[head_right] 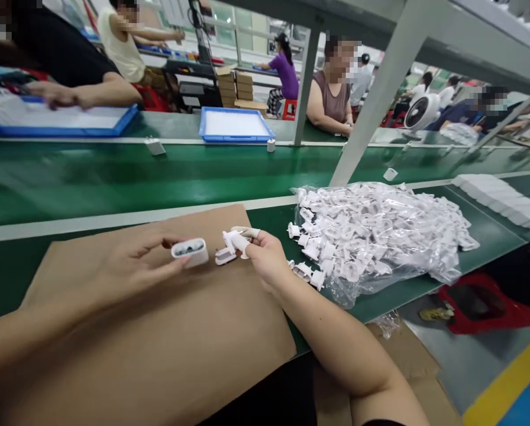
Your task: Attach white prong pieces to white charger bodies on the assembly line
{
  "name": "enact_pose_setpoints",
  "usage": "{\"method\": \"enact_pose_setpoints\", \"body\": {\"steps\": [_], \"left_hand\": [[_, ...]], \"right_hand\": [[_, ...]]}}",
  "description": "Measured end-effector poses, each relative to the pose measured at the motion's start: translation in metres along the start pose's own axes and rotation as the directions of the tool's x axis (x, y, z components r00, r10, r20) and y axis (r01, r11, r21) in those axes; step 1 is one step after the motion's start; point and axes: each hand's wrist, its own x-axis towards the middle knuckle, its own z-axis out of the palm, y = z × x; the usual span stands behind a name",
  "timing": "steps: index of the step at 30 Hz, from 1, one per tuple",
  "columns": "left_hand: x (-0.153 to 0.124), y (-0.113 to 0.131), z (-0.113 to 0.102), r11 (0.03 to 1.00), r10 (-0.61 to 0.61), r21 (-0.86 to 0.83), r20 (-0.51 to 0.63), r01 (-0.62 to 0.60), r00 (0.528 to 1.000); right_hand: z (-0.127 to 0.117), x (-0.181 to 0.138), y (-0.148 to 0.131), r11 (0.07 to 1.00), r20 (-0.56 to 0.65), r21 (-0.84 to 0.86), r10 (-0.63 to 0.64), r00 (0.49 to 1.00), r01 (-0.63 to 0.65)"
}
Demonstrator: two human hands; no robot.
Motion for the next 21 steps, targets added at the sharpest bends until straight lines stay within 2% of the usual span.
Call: {"method": "enact_pose_setpoints", "body": {"steps": [2,5,8,10,12,14,18,20,21], "left_hand": [[-0.020,0.001,0.009,0.996,0.080,-0.055,0.096,-0.075,0.992],[-0.035,-0.002,0.027,0.989,0.107,-0.120,0.158,-0.088,0.982],[-0.036,-0.012,0.039,0.978,0.104,-0.196,0.168,-0.070,0.980],[-0.034,-0.018,0.041,0.966,0.115,-0.249,0.190,-0.066,0.975],[-0.032,-0.022,0.042,0.957,0.115,-0.284,0.220,-0.049,0.969],[-0.031,-0.022,0.041,0.953,0.104,-0.302,0.244,-0.026,0.964],[-0.031,-0.021,0.040,0.945,0.133,-0.321,0.195,-0.065,0.972],[-0.031,-0.022,0.041,0.940,0.165,-0.327,0.177,-0.100,0.970],[-0.032,-0.023,0.041,0.937,0.180,-0.331,0.176,-0.114,0.968]], "right_hand": [[0.003,-0.002,0.002,0.991,0.012,-0.123,-0.051,0.999,0.052],[0.007,-0.006,0.005,0.943,0.105,-0.289,-0.143,0.984,0.168],[0.009,-0.012,0.010,0.826,0.207,-0.462,-0.254,0.945,0.324],[0.010,-0.018,0.011,0.732,0.266,-0.560,-0.285,0.921,0.389],[0.012,-0.023,0.010,0.722,0.287,-0.577,-0.259,0.922,0.382],[0.015,-0.026,0.007,0.775,0.267,-0.540,-0.212,0.940,0.328],[0.016,-0.028,-0.002,0.848,0.318,-0.446,-0.149,0.936,0.287],[0.014,-0.028,-0.005,0.819,0.385,-0.460,-0.165,0.908,0.344],[0.012,-0.027,-0.005,0.763,0.419,-0.498,-0.205,0.885,0.413]]}}
